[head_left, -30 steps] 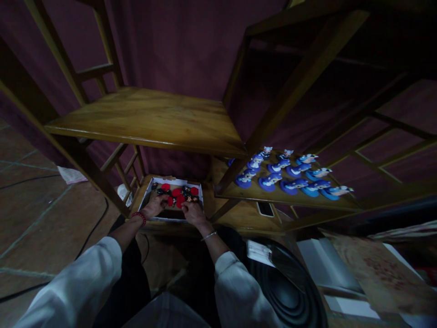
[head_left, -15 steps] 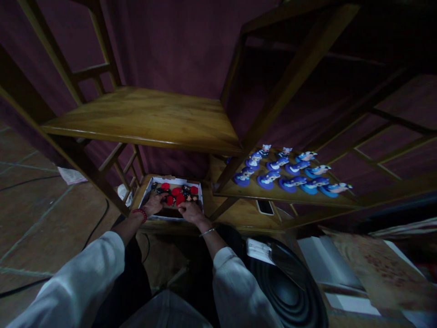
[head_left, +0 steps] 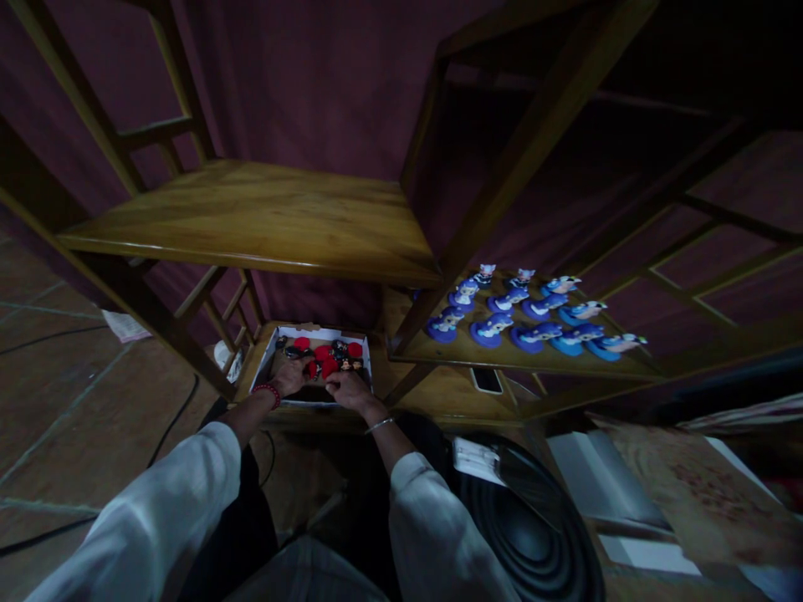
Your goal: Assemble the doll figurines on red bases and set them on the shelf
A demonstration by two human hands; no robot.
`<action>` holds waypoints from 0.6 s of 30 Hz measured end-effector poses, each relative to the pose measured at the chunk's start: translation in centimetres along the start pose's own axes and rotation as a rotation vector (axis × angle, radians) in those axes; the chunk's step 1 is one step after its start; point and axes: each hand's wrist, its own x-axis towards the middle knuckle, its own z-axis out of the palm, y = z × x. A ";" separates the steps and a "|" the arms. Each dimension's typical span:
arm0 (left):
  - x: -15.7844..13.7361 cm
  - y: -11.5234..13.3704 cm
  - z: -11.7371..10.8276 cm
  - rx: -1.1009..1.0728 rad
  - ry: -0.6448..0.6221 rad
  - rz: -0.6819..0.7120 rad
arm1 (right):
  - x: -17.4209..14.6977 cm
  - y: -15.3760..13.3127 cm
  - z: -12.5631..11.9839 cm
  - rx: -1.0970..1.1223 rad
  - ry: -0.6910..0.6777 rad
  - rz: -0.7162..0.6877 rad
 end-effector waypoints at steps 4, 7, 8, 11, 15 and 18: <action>0.2 -0.2 0.4 -0.011 0.051 -0.049 | -0.1 -0.2 -0.1 0.019 0.000 0.024; 0.2 -0.5 0.4 -0.032 0.096 -0.091 | -0.2 -0.3 -0.2 0.029 0.025 0.051; 0.1 -0.6 0.4 -0.052 0.105 -0.102 | -0.2 -0.4 -0.2 0.029 0.032 0.054; 0.1 -0.7 0.5 -0.122 0.119 -0.120 | -0.1 -0.2 0.0 0.038 0.039 0.059; 0.2 -0.7 0.8 -0.185 0.089 -0.127 | 0.3 0.4 0.6 0.060 0.033 0.040; 0.3 -0.6 0.9 -0.246 0.062 -0.123 | 0.4 0.5 0.9 0.082 0.052 0.040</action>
